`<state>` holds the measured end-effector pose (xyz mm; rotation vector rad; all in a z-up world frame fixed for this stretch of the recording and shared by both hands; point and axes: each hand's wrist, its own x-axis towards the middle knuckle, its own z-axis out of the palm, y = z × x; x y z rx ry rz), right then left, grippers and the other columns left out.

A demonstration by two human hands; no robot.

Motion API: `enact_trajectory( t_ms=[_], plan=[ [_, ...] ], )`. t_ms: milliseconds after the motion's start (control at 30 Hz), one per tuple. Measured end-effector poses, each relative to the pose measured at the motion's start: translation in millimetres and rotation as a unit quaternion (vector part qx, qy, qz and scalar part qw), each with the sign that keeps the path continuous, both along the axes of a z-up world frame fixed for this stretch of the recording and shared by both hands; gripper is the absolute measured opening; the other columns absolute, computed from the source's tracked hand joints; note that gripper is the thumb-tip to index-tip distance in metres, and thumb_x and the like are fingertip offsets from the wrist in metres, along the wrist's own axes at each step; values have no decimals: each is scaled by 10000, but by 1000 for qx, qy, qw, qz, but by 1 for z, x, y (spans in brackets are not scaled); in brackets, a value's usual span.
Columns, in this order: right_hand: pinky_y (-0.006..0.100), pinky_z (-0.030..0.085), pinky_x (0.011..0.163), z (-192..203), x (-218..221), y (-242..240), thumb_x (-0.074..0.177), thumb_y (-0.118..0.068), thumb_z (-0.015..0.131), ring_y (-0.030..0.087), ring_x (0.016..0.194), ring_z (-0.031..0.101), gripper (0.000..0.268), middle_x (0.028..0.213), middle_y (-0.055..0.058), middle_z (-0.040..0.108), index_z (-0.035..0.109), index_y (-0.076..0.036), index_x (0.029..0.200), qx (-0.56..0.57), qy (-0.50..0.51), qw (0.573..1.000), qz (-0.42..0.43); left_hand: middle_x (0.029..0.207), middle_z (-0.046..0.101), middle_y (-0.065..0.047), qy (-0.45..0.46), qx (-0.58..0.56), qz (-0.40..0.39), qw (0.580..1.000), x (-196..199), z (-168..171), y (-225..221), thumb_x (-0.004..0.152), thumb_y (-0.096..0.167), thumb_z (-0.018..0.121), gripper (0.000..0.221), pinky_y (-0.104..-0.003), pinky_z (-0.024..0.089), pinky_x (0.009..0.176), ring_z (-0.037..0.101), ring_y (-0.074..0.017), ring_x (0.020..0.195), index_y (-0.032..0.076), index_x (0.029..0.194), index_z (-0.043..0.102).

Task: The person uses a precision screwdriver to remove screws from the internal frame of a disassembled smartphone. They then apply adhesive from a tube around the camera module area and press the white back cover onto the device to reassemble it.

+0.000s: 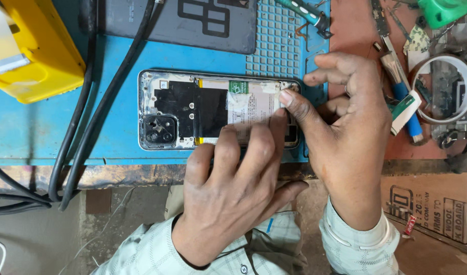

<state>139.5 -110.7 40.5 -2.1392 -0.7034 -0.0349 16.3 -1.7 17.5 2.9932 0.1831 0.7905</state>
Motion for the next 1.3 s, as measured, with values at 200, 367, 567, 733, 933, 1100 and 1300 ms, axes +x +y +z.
enact_trajectory(
  t_ms=[200,367,567,733,933,1100,1300],
  plan=[
    [185,558,756,8,-5,-6,975,81,702,69,893,665,422,1191,110,671,509,3,1342,19,39,999,31,1186,495,-46,52,-35,-10,998,9,7,1,658,792,626,1128,-406,362,901,489,-236,1071,7,1468,591],
    [193,556,779,2,-4,-12,1025,86,720,86,946,664,427,1238,116,679,526,0,1395,23,36,998,55,1259,515,-44,14,-9,-1,1000,3,10,2,800,740,617,927,-399,362,963,510,-231,1155,84,1455,598],
    [213,555,874,-2,2,-17,1051,22,764,93,1013,645,371,1200,114,682,535,14,1343,46,51,995,75,1299,542,-60,7,6,3,1000,-15,12,-5,932,613,606,665,-385,358,946,539,-250,1205,154,1412,605],
    [217,567,844,1,6,-19,999,5,758,104,1022,656,428,1219,110,689,542,-3,1369,31,89,993,65,1258,528,-68,12,-16,3,1000,-6,11,-5,820,744,607,892,-407,360,909,518,-262,1145,83,1418,602],
    [212,578,876,8,6,-16,1009,56,712,106,1063,659,428,1262,122,680,534,-8,1392,43,88,991,92,1222,510,-79,72,-71,-14,995,12,11,-2,661,782,694,1143,-453,369,937,482,-277,1097,19,1502,556],
    [194,560,755,9,-1,-11,967,36,715,79,947,654,376,1190,106,689,554,-8,1304,32,74,996,45,1309,520,-84,42,-59,-26,997,-4,12,1,766,747,667,972,-460,357,998,488,-289,1197,87,1474,573],
    [176,499,586,21,-6,-4,965,-58,729,44,789,622,347,1155,83,718,580,-18,1276,13,95,995,13,1422,554,-115,24,-112,-69,991,-29,6,3,895,638,663,686,-495,309,1071,506,-312,1332,184,1406,613]
  ],
)
